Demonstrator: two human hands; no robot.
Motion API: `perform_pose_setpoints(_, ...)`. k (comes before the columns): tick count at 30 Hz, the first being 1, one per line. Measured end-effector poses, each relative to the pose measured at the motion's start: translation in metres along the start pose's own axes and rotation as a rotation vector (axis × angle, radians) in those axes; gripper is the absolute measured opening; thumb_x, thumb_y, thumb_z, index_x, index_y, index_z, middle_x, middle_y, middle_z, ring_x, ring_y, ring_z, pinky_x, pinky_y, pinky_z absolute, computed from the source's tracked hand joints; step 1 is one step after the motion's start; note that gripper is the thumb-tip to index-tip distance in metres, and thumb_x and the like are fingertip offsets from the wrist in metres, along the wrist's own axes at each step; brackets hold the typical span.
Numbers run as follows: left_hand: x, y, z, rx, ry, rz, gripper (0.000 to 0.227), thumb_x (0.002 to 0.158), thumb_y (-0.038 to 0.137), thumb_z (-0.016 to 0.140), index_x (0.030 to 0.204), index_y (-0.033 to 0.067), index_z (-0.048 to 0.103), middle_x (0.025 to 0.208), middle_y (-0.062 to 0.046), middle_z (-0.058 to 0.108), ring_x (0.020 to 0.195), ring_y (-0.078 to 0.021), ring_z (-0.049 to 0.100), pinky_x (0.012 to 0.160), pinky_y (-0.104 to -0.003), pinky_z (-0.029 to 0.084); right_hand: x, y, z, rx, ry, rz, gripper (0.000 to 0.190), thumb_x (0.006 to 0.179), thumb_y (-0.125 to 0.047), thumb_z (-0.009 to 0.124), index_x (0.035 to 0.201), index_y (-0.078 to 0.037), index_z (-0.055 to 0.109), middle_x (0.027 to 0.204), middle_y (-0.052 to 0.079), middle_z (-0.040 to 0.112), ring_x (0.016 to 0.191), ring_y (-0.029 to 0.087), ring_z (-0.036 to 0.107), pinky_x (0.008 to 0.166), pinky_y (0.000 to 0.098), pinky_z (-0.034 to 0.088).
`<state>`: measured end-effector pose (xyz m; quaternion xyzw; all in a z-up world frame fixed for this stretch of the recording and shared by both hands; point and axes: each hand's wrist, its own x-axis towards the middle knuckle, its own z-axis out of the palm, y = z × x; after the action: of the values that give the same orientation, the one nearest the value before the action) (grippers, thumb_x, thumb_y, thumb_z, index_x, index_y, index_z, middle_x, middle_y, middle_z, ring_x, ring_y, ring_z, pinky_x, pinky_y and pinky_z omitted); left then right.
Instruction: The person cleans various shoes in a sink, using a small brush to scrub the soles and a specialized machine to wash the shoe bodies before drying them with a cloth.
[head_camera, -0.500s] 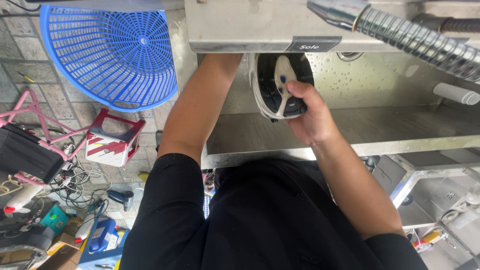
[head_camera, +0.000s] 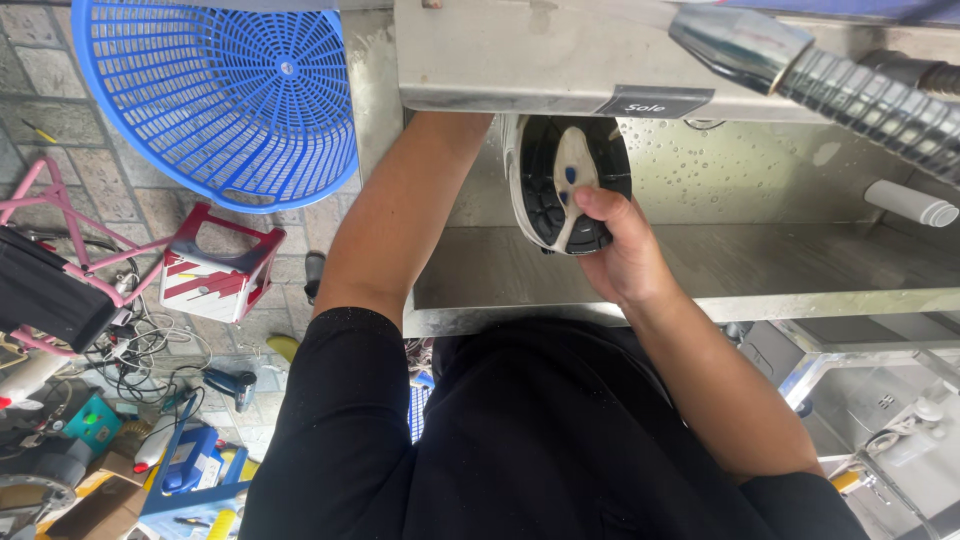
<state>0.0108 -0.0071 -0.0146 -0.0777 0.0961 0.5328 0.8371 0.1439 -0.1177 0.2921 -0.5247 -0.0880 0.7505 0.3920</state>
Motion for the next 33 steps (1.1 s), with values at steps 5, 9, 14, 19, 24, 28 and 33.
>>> perform_pose_setpoints(5,0.000,-0.013,0.022,0.216,0.153,0.083,0.054,0.104,0.045,0.038,0.133,0.0029,0.055,0.121,-0.017,0.071,0.100,-0.0270,0.076,0.074,-0.040,0.067,-0.006,0.006,-0.018,-0.020,-0.045,0.010,0.071,0.089,-0.028,0.069,0.148,0.003,0.044,0.135,0.014,0.059,0.125,0.023,0.058,0.109,0.0398,0.048)
perform_pose_setpoints(9,0.002,-0.018,0.032,0.375,0.355,0.041,0.051,0.106,0.040,0.040,0.133,0.0003,0.056,0.121,-0.019,0.072,0.101,-0.0278,0.076,0.077,-0.040,0.067,-0.016,0.029,-0.037,-0.061,-0.048,0.016,0.073,0.086,-0.025,0.067,0.149,0.001,0.041,0.137,0.015,0.058,0.128,0.025,0.057,0.110,0.0398,0.048)
perform_pose_setpoints(14,-0.002,-0.023,0.020,0.335,0.271,0.042,0.050,0.107,0.040,0.040,0.134,0.0003,0.057,0.123,-0.019,0.072,0.105,-0.0277,0.074,0.084,-0.040,0.064,-0.028,0.049,-0.075,-0.077,-0.054,0.043,0.073,0.087,-0.021,0.068,0.150,0.004,0.042,0.136,0.017,0.059,0.124,0.027,0.058,0.106,0.0412,0.049)
perform_pose_setpoints(19,0.000,-0.033,0.004,0.324,0.253,-0.039,0.050,0.109,0.040,0.040,0.134,0.0003,0.058,0.125,-0.019,0.071,0.109,-0.0277,0.072,0.091,-0.040,0.062,-0.033,0.060,-0.091,-0.251,-0.075,-0.044,0.099,0.080,-0.016,0.068,0.164,-0.003,0.018,0.149,0.013,0.049,0.135,0.024,0.050,0.114,0.0376,0.042)
perform_pose_setpoints(24,0.003,-0.046,-0.039,0.328,0.225,-0.105,0.050,0.111,0.040,0.039,0.135,0.0003,0.059,0.127,-0.019,0.070,0.114,-0.0277,0.071,0.098,-0.040,0.060,-0.037,0.063,-0.105,-0.298,-0.098,-0.083,0.114,0.074,-0.011,0.066,0.170,-0.009,0.004,0.153,0.013,0.045,0.138,0.024,0.049,0.116,0.0375,0.040)
perform_pose_setpoints(28,0.004,-0.054,-0.049,0.184,-0.070,-0.080,0.046,0.113,0.037,0.044,0.132,-0.0012,0.060,0.125,-0.018,0.070,0.113,-0.0279,0.070,0.101,-0.041,0.058,-0.039,0.054,-0.120,-0.279,-0.068,-0.006,0.119,0.070,-0.008,0.065,0.172,-0.014,0.003,0.146,0.014,0.049,0.125,0.024,0.051,0.108,0.0360,0.043)
perform_pose_setpoints(33,-0.033,-0.040,-0.021,0.228,0.461,-0.055,0.061,0.093,0.053,0.033,0.119,0.0037,0.058,0.109,-0.016,0.071,0.098,-0.0259,0.074,0.087,-0.041,0.062,-0.037,0.039,-0.144,-0.289,-0.108,0.012,0.121,0.065,-0.006,0.064,0.172,-0.012,0.008,0.149,0.016,0.051,0.131,0.026,0.053,0.112,0.0345,0.041)
